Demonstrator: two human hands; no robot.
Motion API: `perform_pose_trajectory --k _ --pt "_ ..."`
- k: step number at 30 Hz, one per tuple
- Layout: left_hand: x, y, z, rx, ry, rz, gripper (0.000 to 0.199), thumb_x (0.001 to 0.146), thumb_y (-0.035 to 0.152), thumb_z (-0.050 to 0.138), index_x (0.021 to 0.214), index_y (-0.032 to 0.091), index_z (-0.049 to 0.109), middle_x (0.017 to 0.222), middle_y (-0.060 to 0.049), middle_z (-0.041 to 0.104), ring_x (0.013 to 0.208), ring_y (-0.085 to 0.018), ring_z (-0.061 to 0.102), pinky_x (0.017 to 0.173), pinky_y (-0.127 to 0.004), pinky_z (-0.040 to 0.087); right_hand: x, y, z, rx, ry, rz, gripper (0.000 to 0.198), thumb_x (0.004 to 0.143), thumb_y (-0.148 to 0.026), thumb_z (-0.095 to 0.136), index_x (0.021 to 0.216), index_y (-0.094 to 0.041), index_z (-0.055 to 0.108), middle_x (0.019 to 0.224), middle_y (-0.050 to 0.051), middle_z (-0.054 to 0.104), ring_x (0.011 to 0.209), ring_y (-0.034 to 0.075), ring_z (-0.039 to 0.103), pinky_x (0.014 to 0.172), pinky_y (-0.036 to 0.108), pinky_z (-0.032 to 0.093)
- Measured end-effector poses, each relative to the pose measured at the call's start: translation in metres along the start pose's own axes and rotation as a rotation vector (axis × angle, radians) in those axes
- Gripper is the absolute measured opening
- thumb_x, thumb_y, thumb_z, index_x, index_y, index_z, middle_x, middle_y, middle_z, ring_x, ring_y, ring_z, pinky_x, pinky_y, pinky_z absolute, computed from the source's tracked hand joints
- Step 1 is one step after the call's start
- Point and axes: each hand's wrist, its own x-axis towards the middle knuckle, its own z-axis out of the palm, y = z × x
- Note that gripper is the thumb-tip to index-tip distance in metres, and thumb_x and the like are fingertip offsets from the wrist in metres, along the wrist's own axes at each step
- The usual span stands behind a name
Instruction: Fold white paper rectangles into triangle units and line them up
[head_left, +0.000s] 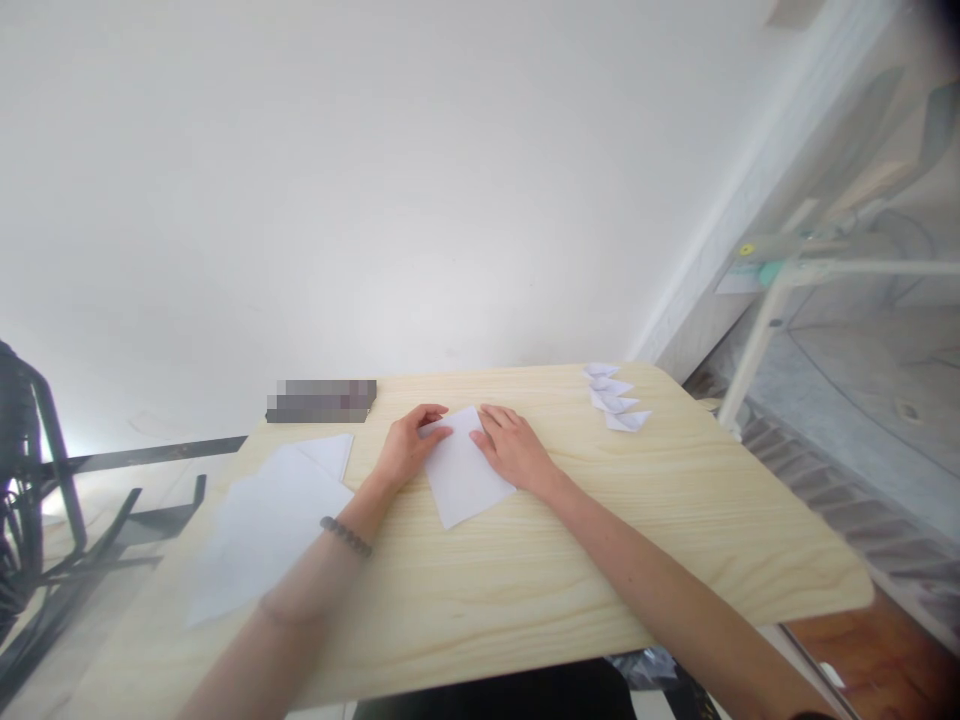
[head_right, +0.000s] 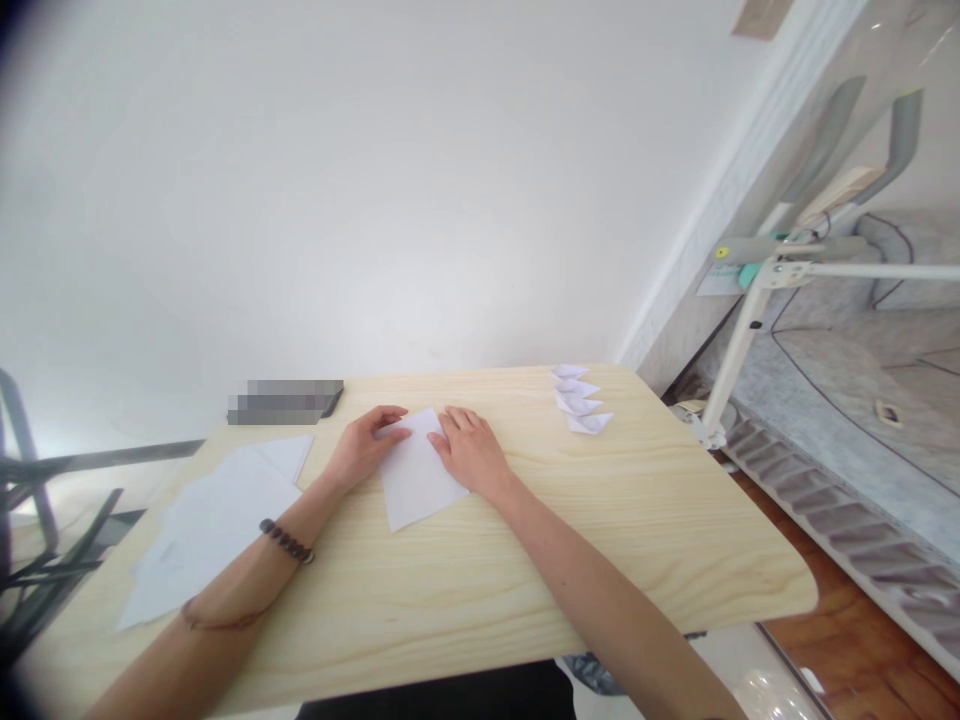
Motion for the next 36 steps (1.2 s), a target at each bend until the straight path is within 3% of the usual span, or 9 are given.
perform_pose_trajectory --k 4,7,11,15,18,24,30,36 --pt "-0.002 0.001 -0.001 -0.103 -0.022 0.011 0.038 0.069 0.036 0.058 0.101 0.017 0.053 0.091 -0.005 0.058 0.086 -0.018 0.056 0.074 -0.030 0.044 0.002 0.005 -0.001 0.112 0.027 -0.025 0.033 0.082 -0.036 0.042 0.104 -0.016 0.056 0.115 0.009 0.052 0.108 0.019 0.041 0.091 0.034 0.032" --pt "-0.002 0.005 0.000 -0.237 -0.025 -0.019 0.050 0.068 0.037 0.060 0.111 0.019 0.045 0.098 -0.006 0.055 0.084 -0.018 0.057 0.066 -0.028 0.046 0.003 0.009 -0.002 0.278 0.039 0.008 0.024 0.081 -0.033 0.043 0.081 -0.016 0.060 0.085 0.004 0.061 0.081 0.014 0.051 0.075 0.026 0.039" --pt "-0.004 0.011 -0.002 -0.379 -0.051 -0.141 0.063 0.064 0.037 0.064 0.119 0.019 0.037 0.106 -0.010 0.055 0.083 -0.019 0.059 0.066 -0.031 0.049 0.002 0.012 -0.004 0.505 0.030 0.099 0.026 0.081 -0.035 0.040 0.072 -0.015 0.056 0.061 -0.001 0.055 0.054 0.008 0.045 0.053 0.020 0.034" --pt "-0.005 0.016 -0.006 -0.408 -0.142 -0.189 0.050 0.062 0.037 0.066 0.103 0.013 0.050 0.091 -0.010 0.063 0.081 -0.021 0.060 0.066 -0.032 0.049 0.001 0.013 -0.004 0.601 0.056 0.127 0.028 0.079 -0.037 0.043 0.064 -0.015 0.052 0.055 -0.003 0.050 0.051 0.007 0.041 0.050 0.019 0.030" --pt "-0.007 0.019 -0.007 -0.400 -0.143 -0.235 0.039 0.061 0.039 0.066 0.088 0.012 0.058 0.083 -0.009 0.066 0.073 -0.021 0.060 0.059 -0.030 0.049 0.001 0.013 -0.006 0.668 0.038 0.147 0.028 0.078 -0.039 0.044 0.066 -0.015 0.053 0.056 -0.002 0.051 0.051 0.008 0.041 0.049 0.019 0.031" --pt "-0.007 0.020 -0.005 -0.413 -0.093 -0.273 0.040 0.063 0.044 0.063 0.086 0.012 0.061 0.077 -0.007 0.067 0.064 -0.019 0.060 0.050 -0.026 0.045 -0.002 0.010 -0.010 0.924 -0.201 0.154 0.034 0.074 -0.044 0.049 0.089 -0.014 0.057 0.068 0.002 0.059 0.052 0.009 0.048 0.045 0.019 0.034" --pt "-0.008 0.016 -0.005 -0.431 -0.193 -0.211 0.048 0.068 0.047 0.058 0.100 0.011 0.055 0.077 -0.008 0.066 0.068 -0.021 0.061 0.056 -0.028 0.047 -0.002 0.010 -0.007 0.934 -0.128 0.227 0.034 0.077 -0.044 0.046 0.087 -0.014 0.058 0.058 0.000 0.057 0.040 0.007 0.042 0.036 0.018 0.030" --pt "-0.010 0.023 -0.008 -0.502 -0.287 -0.234 0.049 0.066 0.044 0.061 0.103 0.012 0.054 0.085 -0.010 0.066 0.074 -0.022 0.061 0.062 -0.031 0.048 -0.001 0.013 -0.005 1.105 -0.132 0.227 0.037 0.076 -0.044 0.047 0.100 -0.016 0.055 0.070 0.002 0.062 0.056 0.013 0.056 0.048 0.023 0.044"
